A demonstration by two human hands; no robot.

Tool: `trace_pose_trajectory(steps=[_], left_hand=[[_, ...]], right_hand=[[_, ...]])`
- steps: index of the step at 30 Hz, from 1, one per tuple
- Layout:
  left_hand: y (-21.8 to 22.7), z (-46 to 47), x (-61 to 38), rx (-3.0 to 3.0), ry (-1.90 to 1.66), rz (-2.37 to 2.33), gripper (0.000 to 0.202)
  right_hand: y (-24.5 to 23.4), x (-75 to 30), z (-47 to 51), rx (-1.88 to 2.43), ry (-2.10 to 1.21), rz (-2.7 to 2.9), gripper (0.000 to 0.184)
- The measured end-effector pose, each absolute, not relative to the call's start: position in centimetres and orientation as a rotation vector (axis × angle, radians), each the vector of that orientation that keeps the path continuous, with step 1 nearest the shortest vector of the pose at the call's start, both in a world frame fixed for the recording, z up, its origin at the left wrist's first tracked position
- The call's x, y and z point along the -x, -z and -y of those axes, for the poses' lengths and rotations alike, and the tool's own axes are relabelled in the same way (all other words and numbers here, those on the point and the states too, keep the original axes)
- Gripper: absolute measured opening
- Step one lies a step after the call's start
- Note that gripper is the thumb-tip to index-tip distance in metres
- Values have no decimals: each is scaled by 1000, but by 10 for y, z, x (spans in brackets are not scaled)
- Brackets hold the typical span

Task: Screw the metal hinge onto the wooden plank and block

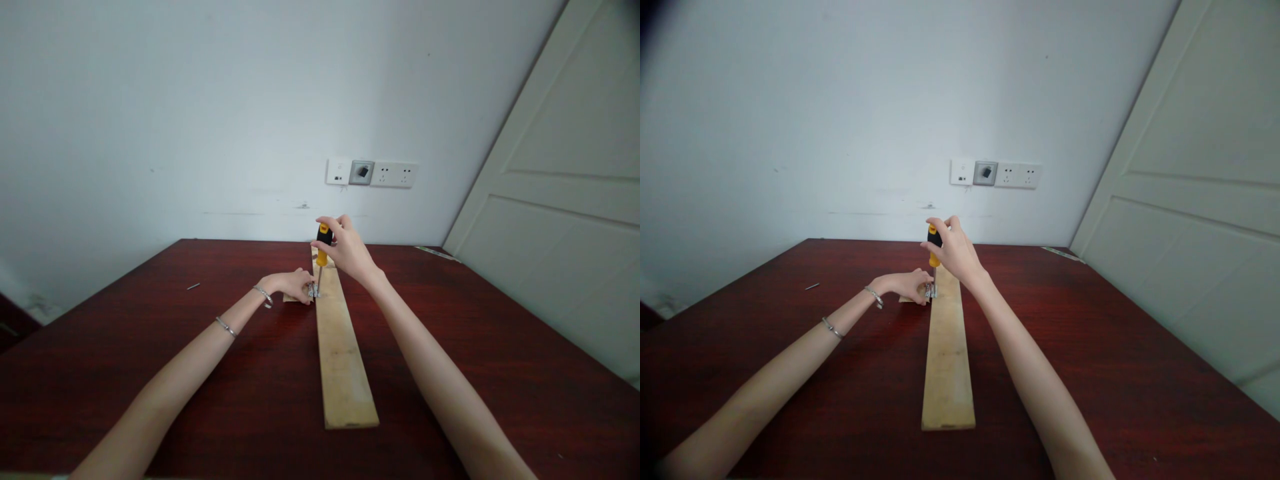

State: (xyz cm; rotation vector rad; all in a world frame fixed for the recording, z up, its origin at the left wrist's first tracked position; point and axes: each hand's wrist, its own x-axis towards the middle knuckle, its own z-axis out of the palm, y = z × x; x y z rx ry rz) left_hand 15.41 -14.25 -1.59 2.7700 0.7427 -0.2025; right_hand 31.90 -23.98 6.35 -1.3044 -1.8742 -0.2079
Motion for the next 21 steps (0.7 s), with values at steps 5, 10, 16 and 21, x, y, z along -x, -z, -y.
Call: trace_pose_trajectory(steps=[5, 10, 16, 21], left_hand=[[15, 143, -154, -2760, 217, -757, 49], [17, 143, -153, -2741, 211, -782, 53], [15, 144, -152, -2736, 224, -797, 53], [15, 144, -153, -2730, 213, -775, 54]], right_hand=[[-66, -318, 244, 1227, 142, 1932, 58], [-63, -316, 244, 1284, 223, 1905, 50], [-64, -318, 242, 1290, 268, 1867, 49], [-66, -317, 247, 1334, 303, 1899, 52]])
